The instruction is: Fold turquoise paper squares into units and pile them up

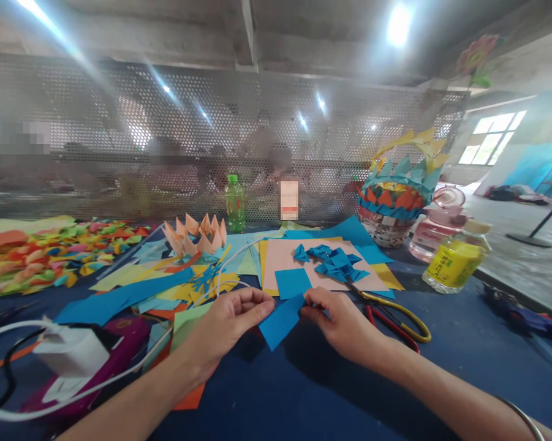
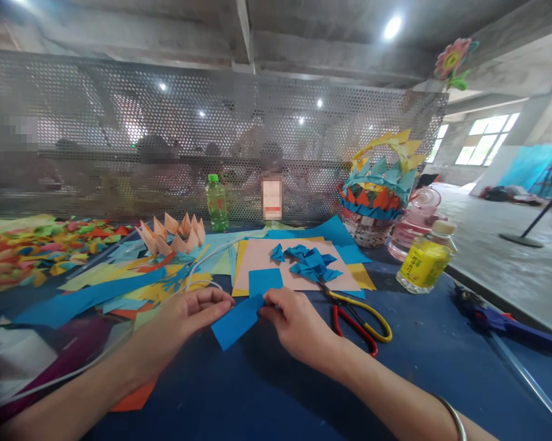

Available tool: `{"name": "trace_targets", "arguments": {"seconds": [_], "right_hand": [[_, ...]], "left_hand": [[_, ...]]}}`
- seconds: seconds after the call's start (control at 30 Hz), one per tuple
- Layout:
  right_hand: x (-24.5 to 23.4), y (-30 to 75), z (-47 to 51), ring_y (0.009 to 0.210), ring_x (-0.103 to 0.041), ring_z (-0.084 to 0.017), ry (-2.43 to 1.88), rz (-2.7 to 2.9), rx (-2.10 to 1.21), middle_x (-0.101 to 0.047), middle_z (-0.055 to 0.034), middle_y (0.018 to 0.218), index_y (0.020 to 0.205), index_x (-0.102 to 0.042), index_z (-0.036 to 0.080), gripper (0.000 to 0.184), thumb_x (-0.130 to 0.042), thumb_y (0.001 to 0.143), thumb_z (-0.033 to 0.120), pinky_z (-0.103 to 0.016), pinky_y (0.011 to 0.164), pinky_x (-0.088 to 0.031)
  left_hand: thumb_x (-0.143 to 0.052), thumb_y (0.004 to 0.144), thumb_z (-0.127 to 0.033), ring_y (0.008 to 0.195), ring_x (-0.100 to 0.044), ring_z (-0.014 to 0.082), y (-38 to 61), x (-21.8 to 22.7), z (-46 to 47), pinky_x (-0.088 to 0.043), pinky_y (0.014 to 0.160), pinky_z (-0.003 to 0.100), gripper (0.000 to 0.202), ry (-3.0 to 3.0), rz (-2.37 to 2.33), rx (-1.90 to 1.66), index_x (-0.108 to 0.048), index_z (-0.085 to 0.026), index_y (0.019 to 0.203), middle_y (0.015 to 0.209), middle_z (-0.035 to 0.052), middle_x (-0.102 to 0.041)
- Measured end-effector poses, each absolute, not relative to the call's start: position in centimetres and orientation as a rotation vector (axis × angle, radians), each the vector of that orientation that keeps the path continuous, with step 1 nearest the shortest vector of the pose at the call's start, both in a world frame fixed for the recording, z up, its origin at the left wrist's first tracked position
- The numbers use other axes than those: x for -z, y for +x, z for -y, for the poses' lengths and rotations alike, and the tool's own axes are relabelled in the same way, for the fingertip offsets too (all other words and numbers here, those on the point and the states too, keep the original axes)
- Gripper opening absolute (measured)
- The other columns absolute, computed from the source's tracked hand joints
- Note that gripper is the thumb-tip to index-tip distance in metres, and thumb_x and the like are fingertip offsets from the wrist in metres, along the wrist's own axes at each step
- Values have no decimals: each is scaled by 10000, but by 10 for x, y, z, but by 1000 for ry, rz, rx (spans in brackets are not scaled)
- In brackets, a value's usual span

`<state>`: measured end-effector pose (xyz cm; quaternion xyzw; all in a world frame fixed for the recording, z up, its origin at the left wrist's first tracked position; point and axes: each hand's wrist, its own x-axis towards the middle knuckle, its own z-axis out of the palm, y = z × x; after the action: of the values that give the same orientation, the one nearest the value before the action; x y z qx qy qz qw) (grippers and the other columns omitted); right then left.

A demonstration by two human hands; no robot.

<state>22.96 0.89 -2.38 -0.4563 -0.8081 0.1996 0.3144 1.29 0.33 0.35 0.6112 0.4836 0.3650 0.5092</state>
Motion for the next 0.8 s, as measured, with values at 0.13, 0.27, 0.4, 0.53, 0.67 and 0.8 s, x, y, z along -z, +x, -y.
{"name": "trace_targets", "arguments": {"seconds": [0.13, 0.27, 0.4, 0.53, 0.67, 0.8], "right_hand": [[23, 229, -7, 660, -487, -138, -1178, 2159, -514, -558, 4, 706, 719, -512, 176, 177, -526, 894, 149, -249, 612, -334], [23, 229, -6, 652, -481, -135, -1146, 2180, -511, -556, 8, 699, 722, -517, 176, 176, -527, 893, 136, -244, 601, -335], [23, 228, -5, 655, -486, -134, -1103, 2198, -512, -559, 7, 698, 728, -529, 178, 180, -516, 903, 137, -242, 603, -347], [23, 227, -5, 688, -518, -141, -1088, 2197, -519, -585, -3, 730, 756, -554, 176, 156, -526, 904, 136, -246, 630, -365], [24, 227, -5, 687, -523, -144, -1110, 2217, -492, -593, -5, 728, 742, -553, 174, 160, -539, 897, 136, -250, 629, -374], [25, 227, -3, 722, -557, -160, -1114, 2225, -483, -619, -21, 770, 798, -582, 182, 126, -521, 900, 141, -266, 650, -419]], "left_hand": [[-734, 708, -478, 664, -560, 133, 12, -1, -5, -438, 646, 239, 330, 1433, -1148, -873, -679, -174, 825, 709, -11, -646], [-774, 670, -428, 713, -599, 149, 11, 1, -6, -452, 688, 254, 327, 1407, -1137, -865, -680, -176, 855, 772, 7, -682], [-774, 664, -414, 736, -635, 172, 9, 4, -7, -472, 711, 282, 341, 1396, -1116, -842, -673, -167, 876, 804, 32, -707], [-756, 683, -386, 763, -650, 181, 9, 5, -8, -487, 739, 294, 304, 1426, -1111, -842, -668, -164, 872, 808, 37, -714], [-743, 676, -340, 835, -652, 196, 13, 1, -4, -497, 803, 312, 280, 1501, -1117, -880, -639, -173, 876, 860, 38, -703], [-726, 661, -312, 849, -651, 215, 17, 0, 1, -522, 759, 325, 355, 1575, -1096, -858, -603, -181, 968, 956, 60, -678]]}}
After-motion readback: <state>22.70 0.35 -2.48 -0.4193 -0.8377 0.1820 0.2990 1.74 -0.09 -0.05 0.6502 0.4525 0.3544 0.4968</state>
